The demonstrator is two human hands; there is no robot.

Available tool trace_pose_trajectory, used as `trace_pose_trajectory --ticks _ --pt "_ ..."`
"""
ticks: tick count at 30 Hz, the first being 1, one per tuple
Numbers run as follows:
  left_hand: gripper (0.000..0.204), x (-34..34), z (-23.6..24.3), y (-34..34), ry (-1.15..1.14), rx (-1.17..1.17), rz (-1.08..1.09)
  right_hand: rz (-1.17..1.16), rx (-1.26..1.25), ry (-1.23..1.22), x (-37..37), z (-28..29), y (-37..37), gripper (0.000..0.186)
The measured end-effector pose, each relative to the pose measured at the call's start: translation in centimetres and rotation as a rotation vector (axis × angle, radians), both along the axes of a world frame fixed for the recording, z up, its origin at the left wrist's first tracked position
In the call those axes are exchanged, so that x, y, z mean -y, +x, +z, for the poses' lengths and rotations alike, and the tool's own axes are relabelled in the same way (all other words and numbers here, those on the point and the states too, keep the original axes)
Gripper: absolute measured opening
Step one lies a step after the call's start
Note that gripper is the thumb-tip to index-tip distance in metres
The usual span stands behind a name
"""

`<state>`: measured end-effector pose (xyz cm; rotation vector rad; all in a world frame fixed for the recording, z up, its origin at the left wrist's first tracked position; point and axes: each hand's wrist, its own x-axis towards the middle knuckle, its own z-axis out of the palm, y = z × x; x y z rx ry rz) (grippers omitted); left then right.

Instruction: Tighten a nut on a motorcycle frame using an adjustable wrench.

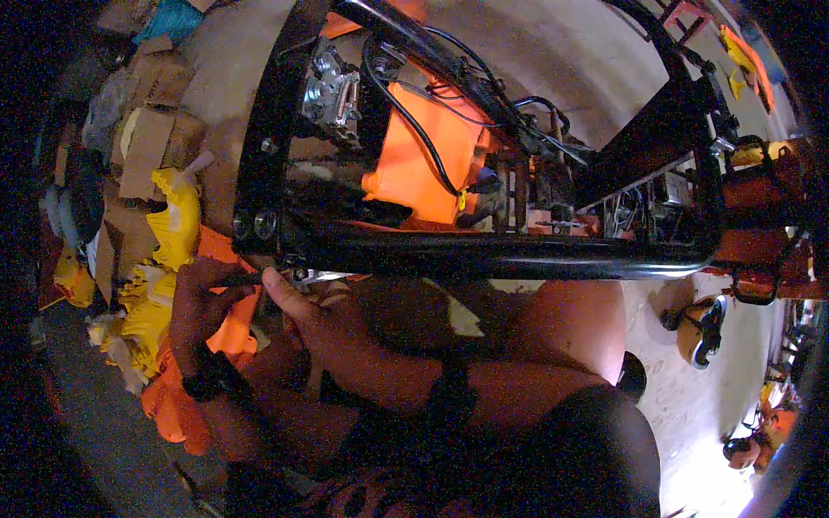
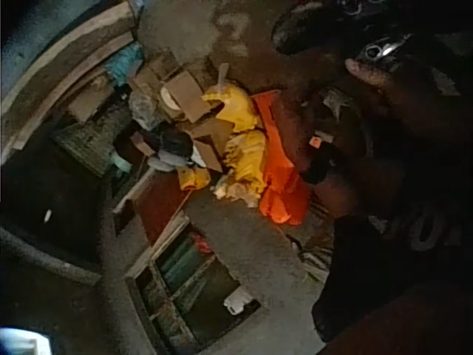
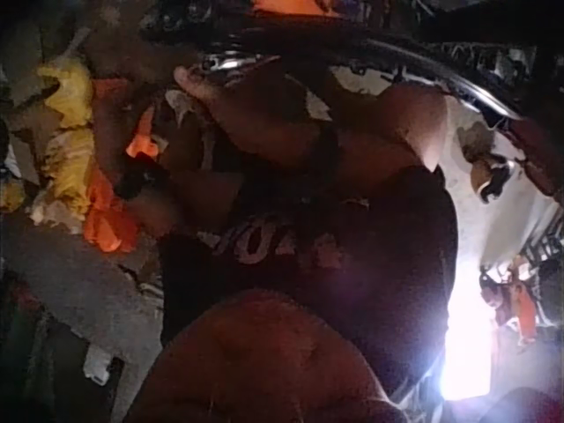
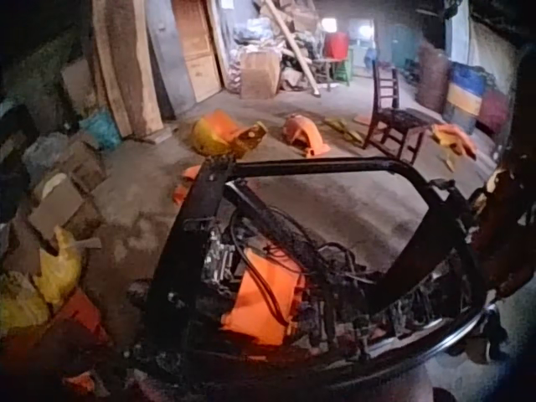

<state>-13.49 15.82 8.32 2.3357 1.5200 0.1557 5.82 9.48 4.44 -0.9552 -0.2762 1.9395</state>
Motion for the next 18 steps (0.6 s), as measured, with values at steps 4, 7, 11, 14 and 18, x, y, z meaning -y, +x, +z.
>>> trace_pose_trajectory --ticks 4,7,11,14,18 --pt "0.029 0.3 0.5 0.3 -0.011 0.033 0.011 -0.022 -0.045 -0.018 0.1 0.5 0.3 0.033" --pt "0.028 0.4 1.0 0.7 0.036 -0.021 -0.022 -0.003 -0.103 -0.032 0.3 0.1 0.5 0.03" --pt "0.028 0.1 0.8 0.3 -0.009 0.015 0.027 0.014 -0.094 0.009 0.3 -0.4 0.3 0.035" --pt "0.028 -0.2 0.5 0.3 0.068 -0.043 -0.028 0.012 -0.022 0.05 0.2 -0.3 0.2 0.036" --pt "0.026 -0.2 -0.3 0.9 0.149 0.024 -0.043 -0.016 0.015 0.049 0.0 -0.6 -0.1 0.036"
